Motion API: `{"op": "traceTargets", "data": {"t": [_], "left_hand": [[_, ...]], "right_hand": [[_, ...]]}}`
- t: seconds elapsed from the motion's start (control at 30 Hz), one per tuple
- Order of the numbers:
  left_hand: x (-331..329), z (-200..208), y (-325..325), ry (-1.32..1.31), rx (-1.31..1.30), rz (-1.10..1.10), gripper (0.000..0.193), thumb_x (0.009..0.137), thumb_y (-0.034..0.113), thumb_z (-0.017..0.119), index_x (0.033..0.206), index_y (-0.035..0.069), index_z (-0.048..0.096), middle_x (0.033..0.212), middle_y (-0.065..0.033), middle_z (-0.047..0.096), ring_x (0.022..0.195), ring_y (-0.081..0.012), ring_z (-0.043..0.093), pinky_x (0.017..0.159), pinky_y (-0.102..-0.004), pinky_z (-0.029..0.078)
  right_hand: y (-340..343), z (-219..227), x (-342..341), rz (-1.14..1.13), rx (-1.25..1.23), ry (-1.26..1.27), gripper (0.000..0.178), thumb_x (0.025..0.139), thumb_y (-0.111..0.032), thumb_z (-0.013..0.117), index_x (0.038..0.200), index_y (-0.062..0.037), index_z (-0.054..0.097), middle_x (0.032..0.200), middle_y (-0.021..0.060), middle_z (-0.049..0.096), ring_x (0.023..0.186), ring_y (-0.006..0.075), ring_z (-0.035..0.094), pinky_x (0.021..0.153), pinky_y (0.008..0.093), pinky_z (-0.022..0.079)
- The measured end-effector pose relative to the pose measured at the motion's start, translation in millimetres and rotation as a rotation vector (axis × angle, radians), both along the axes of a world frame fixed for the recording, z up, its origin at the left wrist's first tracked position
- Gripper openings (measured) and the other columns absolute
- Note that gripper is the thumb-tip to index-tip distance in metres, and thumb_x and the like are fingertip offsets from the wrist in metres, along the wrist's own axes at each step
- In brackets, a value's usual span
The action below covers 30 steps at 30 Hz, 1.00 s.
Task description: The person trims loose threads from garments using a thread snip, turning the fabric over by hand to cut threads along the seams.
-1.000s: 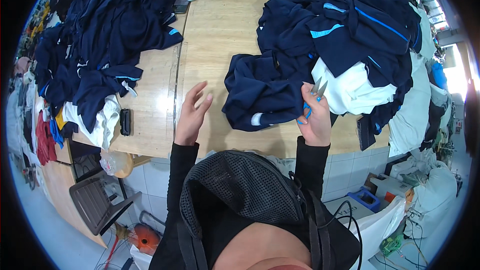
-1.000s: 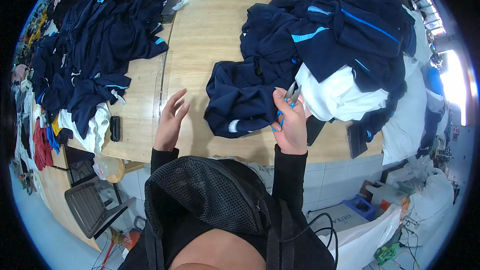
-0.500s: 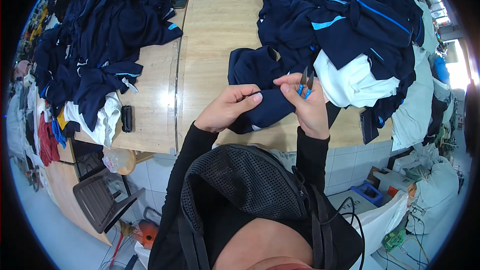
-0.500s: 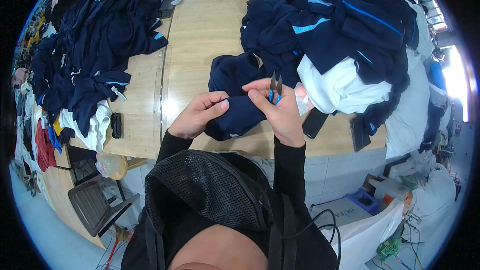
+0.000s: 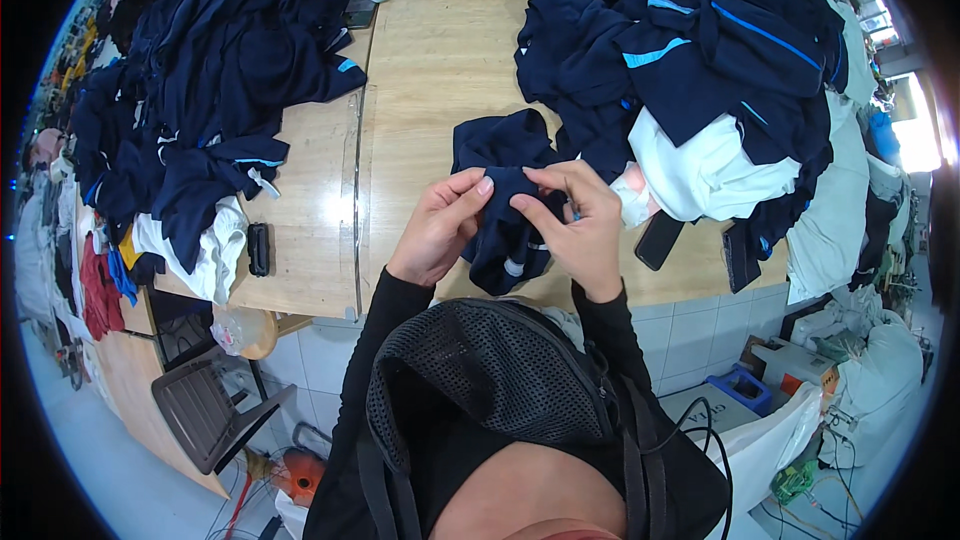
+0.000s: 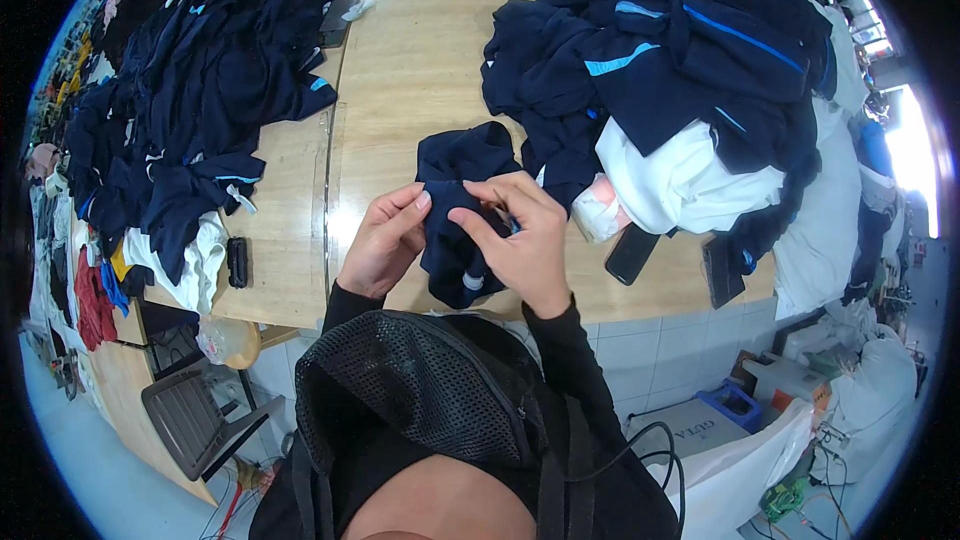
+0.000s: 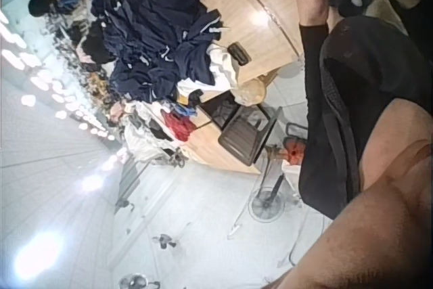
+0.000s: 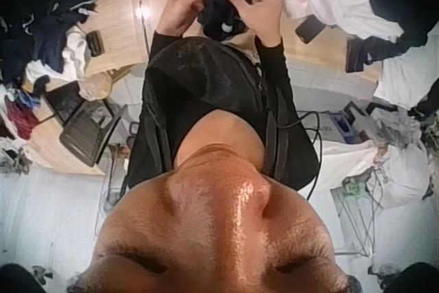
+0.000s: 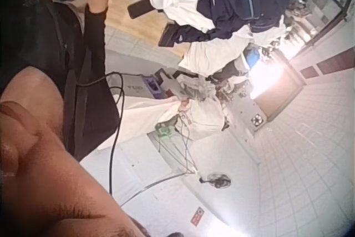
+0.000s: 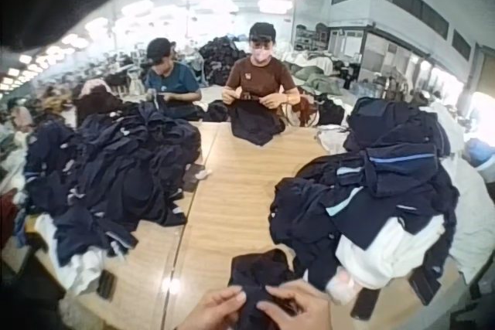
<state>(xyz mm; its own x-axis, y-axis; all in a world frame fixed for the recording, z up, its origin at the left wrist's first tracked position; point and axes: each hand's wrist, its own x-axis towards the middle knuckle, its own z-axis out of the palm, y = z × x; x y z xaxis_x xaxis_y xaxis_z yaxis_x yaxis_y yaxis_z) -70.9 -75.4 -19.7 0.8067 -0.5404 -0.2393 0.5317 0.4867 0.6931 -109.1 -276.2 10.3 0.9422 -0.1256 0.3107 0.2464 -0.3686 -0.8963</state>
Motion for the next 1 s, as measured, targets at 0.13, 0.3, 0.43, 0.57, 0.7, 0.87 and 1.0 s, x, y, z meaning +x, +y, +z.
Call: {"op": "traceTargets", "data": {"t": [0.13,0.3,0.43,0.57,0.7,0.87,1.0], "left_hand": [[-1.1,-19.3,6.2,-0.040,0.014,0.006,0.027,0.113,0.017,0.063,0.130,-0.002,0.072,0.117,-0.0040,0.078,0.104,-0.0102,0.073,0.093,-0.0281,0.056],[-15.2,-8.4,78.7,-0.479,0.415,-0.019,0.014,0.107,0.011,0.071,0.107,-0.003,0.073,0.093,0.0035,0.066,0.087,-0.0060,0.058,0.078,-0.0240,0.046],[-4.3,-30.6,147.5,-0.324,0.616,0.435,0.017,0.109,0.014,0.066,0.106,0.000,0.074,0.088,0.0080,0.063,0.084,-0.0024,0.053,0.079,-0.0220,0.042],[-1.8,-81.3,158.6,-0.509,2.020,0.855,0.023,0.087,0.009,0.080,0.108,0.005,0.072,0.112,-0.0163,0.073,0.111,-0.0392,0.066,0.100,-0.0503,0.051],[8.9,-62.0,73.7,-0.585,1.180,0.615,0.036,0.093,0.013,0.082,0.123,0.001,0.067,0.126,-0.0172,0.069,0.121,-0.0329,0.067,0.104,-0.0438,0.053],[2.3,-114.8,-0.8,-0.926,1.481,0.138,0.103,0.082,0.031,0.092,0.166,0.004,0.039,0.130,-0.0278,0.061,0.121,-0.0467,0.059,0.100,-0.0531,0.051],[-1.3,-98.1,11.3,-0.851,1.409,0.166,0.057,0.091,0.010,0.081,0.144,0.008,0.062,0.113,-0.0235,0.066,0.107,-0.0459,0.066,0.094,-0.0501,0.054]], "right_hand": [[4.0,-18.7,0.2,-0.055,0.095,0.048,0.010,0.094,-0.003,0.083,0.099,0.0043,0.077,0.085,0.0059,0.070,0.075,0.0090,0.062,0.067,0.0258,0.048],[-11.9,-30.9,-6.9,-0.078,0.355,0.182,0.017,0.108,-0.011,0.068,0.096,0.0014,0.068,0.082,0.0021,0.069,0.076,0.0092,0.067,0.072,0.0250,0.050],[-65.3,-35.7,-12.1,-0.285,0.437,0.233,0.021,0.108,-0.014,0.071,0.091,-0.0026,0.065,0.082,0.0022,0.067,0.072,0.0082,0.062,0.070,0.0260,0.049],[-94.4,-47.0,-13.8,-0.424,0.452,0.288,0.021,0.105,-0.013,0.075,0.089,-0.0053,0.065,0.079,0.0008,0.064,0.067,0.0086,0.060,0.067,0.0260,0.049],[-102.9,-86.3,-9.5,-0.320,0.080,0.328,0.010,0.100,-0.010,0.078,0.102,-0.0009,0.076,0.088,0.0021,0.072,0.072,0.0093,0.065,0.071,0.0270,0.053],[-62.4,-131.6,-12.6,-0.206,-0.340,0.370,0.046,0.082,-0.027,0.092,0.111,0.0045,0.075,0.102,0.0261,0.078,0.096,0.0427,0.076,0.086,0.0479,0.058],[-66.5,-151.8,-34.9,-0.184,-0.414,0.486,0.037,0.081,-0.026,0.090,0.090,0.0012,0.066,0.067,0.0152,0.060,0.064,0.0327,0.065,0.062,0.0448,0.049]]}}
